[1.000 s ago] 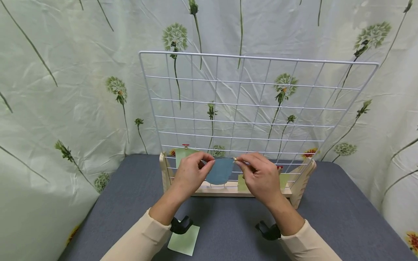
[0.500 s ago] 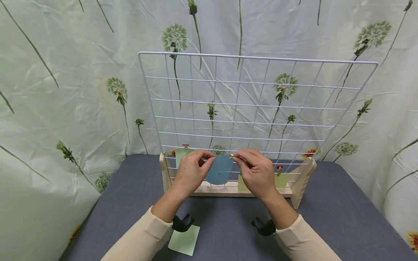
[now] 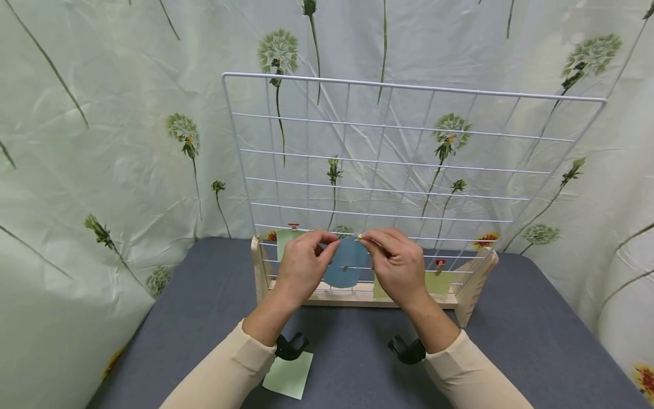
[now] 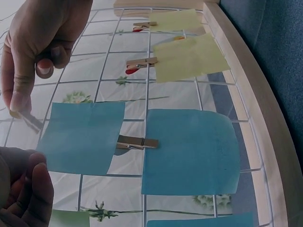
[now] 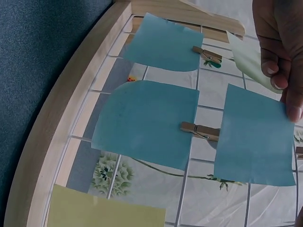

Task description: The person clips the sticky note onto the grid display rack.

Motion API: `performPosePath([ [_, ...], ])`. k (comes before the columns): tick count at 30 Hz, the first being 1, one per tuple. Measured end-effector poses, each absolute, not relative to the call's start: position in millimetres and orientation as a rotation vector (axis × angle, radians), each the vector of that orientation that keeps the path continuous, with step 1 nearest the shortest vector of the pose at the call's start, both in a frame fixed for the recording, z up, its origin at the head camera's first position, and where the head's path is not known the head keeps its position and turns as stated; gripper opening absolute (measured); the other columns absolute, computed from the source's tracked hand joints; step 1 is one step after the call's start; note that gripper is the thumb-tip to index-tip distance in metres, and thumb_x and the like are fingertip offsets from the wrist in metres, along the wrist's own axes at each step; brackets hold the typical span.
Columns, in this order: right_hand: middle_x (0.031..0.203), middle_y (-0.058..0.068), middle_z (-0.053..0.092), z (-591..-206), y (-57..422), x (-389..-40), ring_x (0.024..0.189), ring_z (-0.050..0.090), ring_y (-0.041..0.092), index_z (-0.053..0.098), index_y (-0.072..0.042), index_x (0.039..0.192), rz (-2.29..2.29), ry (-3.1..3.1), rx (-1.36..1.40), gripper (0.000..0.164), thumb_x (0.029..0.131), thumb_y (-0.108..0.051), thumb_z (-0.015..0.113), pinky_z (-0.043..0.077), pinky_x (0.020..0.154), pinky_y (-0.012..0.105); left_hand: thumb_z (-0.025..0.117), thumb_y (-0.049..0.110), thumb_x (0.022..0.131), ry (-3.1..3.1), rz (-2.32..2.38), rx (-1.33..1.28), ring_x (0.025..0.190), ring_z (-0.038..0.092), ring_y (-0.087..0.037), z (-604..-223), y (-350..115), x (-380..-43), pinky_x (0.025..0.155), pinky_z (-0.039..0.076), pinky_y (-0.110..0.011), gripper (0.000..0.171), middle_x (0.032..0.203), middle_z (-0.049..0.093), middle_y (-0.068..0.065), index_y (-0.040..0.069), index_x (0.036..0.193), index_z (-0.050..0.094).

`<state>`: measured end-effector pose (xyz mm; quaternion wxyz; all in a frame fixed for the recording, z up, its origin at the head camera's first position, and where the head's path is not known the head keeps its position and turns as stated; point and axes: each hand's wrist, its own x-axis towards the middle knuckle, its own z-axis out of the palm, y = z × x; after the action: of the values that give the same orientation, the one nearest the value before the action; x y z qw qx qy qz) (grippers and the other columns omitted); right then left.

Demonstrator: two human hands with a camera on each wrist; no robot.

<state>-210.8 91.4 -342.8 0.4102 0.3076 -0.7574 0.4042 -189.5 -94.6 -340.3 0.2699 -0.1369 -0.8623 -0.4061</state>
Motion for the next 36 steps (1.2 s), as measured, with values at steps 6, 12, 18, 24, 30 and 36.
performPosePath([
  [6,0.089,0.008,0.076,-341,90,-212,0.062,0.056,0.011,0.080,-0.007,0.093,1.003,-1.894,0.783,0.008,0.086,-0.004,0.079,0.040,0.056,0.018,0.075,0.017,0.094,-2.294,-1.048,-0.385,0.066,0.070,-0.011,-337,-90,-189,0.058,0.055,-0.020,0.012,0.091,0.075,-0.007,0.007,0.101,0.076],
  [12,0.091,0.008,0.076,-337,88,-212,0.067,0.061,0.012,0.080,-0.007,0.095,0.962,-1.923,0.786,0.007,0.088,-0.007,0.079,0.044,0.057,0.019,0.074,0.017,0.095,-2.284,-1.035,-0.371,0.067,0.072,-0.011,-336,-89,-189,0.058,0.056,-0.022,0.012,0.091,0.076,-0.007,0.007,0.100,0.076],
  [18,0.092,0.008,0.076,-335,86,-212,0.071,0.063,0.012,0.080,-0.009,0.094,0.940,-1.958,0.761,0.006,0.088,-0.009,0.079,0.047,0.059,0.022,0.074,0.017,0.095,-2.284,-1.008,-0.366,0.068,0.072,-0.012,-334,-90,-188,0.059,0.057,-0.022,0.011,0.091,0.077,-0.007,0.007,0.100,0.076],
  [24,0.092,0.007,0.077,-333,83,-212,0.070,0.062,0.014,0.080,-0.009,0.094,0.935,-1.968,0.754,0.006,0.088,-0.010,0.080,0.047,0.058,0.025,0.075,0.017,0.094,-2.272,-0.997,-0.375,0.067,0.072,-0.012,-334,-90,-189,0.058,0.056,-0.022,0.012,0.092,0.077,-0.008,0.007,0.100,0.076],
  [30,0.092,0.006,0.077,-333,81,-214,0.071,0.065,0.014,0.080,-0.009,0.095,0.931,-1.997,0.762,0.006,0.089,-0.011,0.079,0.051,0.059,0.028,0.074,0.016,0.095,-2.275,-0.990,-0.384,0.067,0.072,-0.012,-335,-90,-190,0.057,0.056,-0.021,0.010,0.091,0.077,-0.008,0.007,0.099,0.076],
  [36,0.094,0.006,0.077,-330,80,-211,0.073,0.068,0.016,0.081,-0.009,0.097,0.893,-2.061,0.738,0.008,0.090,-0.012,0.078,0.053,0.059,0.031,0.073,0.016,0.095,-2.302,-0.973,-0.366,0.069,0.073,-0.013,-335,-88,-189,0.058,0.057,-0.021,0.011,0.093,0.077,-0.008,0.007,0.101,0.076],
])
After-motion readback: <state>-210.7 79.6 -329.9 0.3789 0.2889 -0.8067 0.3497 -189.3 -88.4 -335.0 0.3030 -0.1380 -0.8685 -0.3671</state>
